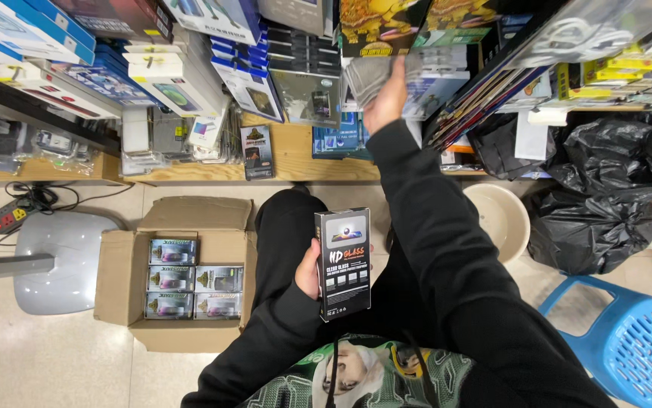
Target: The person removes screen protectors from their retail boxes and wipes the packaging with a cloth.
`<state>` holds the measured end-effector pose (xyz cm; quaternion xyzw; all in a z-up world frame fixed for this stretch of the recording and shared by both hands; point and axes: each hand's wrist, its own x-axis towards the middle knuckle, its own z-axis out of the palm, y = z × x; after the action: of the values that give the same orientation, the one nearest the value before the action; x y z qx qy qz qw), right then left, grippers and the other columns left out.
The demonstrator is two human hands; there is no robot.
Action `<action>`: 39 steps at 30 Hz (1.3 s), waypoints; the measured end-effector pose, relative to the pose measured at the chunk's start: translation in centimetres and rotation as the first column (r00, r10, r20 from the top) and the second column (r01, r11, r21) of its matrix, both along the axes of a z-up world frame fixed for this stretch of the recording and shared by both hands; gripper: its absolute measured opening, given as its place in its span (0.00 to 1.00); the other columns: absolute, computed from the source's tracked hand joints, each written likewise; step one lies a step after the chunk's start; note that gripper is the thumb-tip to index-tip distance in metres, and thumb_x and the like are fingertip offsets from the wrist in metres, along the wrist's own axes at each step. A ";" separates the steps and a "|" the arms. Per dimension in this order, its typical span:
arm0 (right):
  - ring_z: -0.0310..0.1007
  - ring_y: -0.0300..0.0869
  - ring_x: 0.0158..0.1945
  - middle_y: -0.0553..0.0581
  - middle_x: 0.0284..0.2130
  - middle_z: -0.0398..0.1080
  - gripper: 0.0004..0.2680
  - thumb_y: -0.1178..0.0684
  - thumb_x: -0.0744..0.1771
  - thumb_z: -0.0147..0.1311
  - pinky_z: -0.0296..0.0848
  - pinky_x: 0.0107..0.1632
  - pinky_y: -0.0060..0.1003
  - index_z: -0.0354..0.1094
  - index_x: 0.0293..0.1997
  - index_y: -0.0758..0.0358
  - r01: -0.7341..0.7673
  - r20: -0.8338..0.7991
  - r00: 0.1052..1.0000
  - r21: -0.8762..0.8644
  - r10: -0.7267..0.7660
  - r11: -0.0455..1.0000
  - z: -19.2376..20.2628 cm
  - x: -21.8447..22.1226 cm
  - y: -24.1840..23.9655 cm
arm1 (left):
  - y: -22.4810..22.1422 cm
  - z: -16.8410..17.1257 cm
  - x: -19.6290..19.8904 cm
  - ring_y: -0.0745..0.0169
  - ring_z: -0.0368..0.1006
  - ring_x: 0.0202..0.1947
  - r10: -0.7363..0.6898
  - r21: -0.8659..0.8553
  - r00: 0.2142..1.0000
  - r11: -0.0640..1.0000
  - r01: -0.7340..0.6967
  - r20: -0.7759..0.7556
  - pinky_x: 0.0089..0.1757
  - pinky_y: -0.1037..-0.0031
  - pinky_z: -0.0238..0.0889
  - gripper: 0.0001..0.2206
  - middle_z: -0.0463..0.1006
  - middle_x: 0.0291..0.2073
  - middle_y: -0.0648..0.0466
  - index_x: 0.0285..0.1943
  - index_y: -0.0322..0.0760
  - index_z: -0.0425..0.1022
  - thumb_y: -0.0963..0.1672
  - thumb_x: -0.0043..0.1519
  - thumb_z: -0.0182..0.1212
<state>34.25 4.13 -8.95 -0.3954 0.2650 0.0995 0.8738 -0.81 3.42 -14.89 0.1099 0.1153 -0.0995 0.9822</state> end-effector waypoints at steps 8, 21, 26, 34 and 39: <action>0.62 0.63 0.69 0.72 0.63 0.62 0.32 0.28 0.69 0.46 0.57 0.70 0.61 0.35 0.73 0.57 -0.251 0.055 0.967 0.069 0.247 0.966 -4.8 -6.6 -7.7 | -1.9 6.6 1.2 0.40 0.77 0.49 0.303 0.265 0.950 0.924 -0.274 -0.074 0.42 0.49 0.76 0.33 0.78 0.53 0.34 0.64 0.28 0.71 0.59 0.67 0.45; 0.76 0.43 0.41 0.60 0.36 0.75 0.10 0.54 0.67 0.62 0.79 0.43 0.39 0.73 0.50 0.68 -0.231 0.568 0.583 -0.570 0.581 0.789 -3.5 -21.1 -17.2 | 1.8 1.7 7.1 0.43 0.66 0.66 0.078 0.841 0.950 0.446 -0.305 0.303 0.66 0.53 0.56 0.22 0.72 0.63 0.37 0.68 0.29 0.69 0.49 0.73 0.48; 0.79 0.46 0.34 0.58 0.28 0.77 0.07 0.56 0.64 0.69 0.76 0.37 0.39 0.75 0.42 0.61 0.145 0.544 0.569 -0.804 0.617 0.577 -5.8 -20.5 -17.5 | -0.3 1.8 9.4 0.36 0.60 0.70 -0.065 0.969 0.968 0.049 -0.240 0.243 0.68 0.54 0.52 0.43 0.64 0.69 0.33 0.79 0.35 0.50 0.52 0.57 0.70; 0.78 0.52 0.31 0.60 0.27 0.73 0.12 0.62 0.58 0.64 0.78 0.32 0.40 0.72 0.42 0.61 0.333 0.502 0.294 -0.852 0.813 0.405 -7.4 -22.0 -16.3 | 0.6 -1.7 8.9 0.42 0.71 0.62 0.172 0.981 0.978 -0.171 -0.089 0.119 0.63 0.57 0.63 0.58 0.71 0.62 0.46 0.76 0.46 0.53 0.52 0.33 0.85; 0.82 0.51 0.38 0.64 0.38 0.78 0.16 0.62 0.63 0.59 0.81 0.35 0.41 0.71 0.57 0.69 0.002 0.631 0.232 -0.761 0.740 0.649 -4.4 -20.6 -17.8 | 2.6 1.7 8.1 0.41 0.69 0.63 0.043 0.908 0.966 -0.353 -0.224 0.255 0.65 0.47 0.57 0.50 0.72 0.59 0.49 0.71 0.49 0.61 0.50 0.34 0.81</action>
<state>13.65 -13.72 -13.33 -0.6944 -0.3726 -0.0127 0.6155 7.27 5.98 -13.18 0.8535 0.1044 0.1596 0.4849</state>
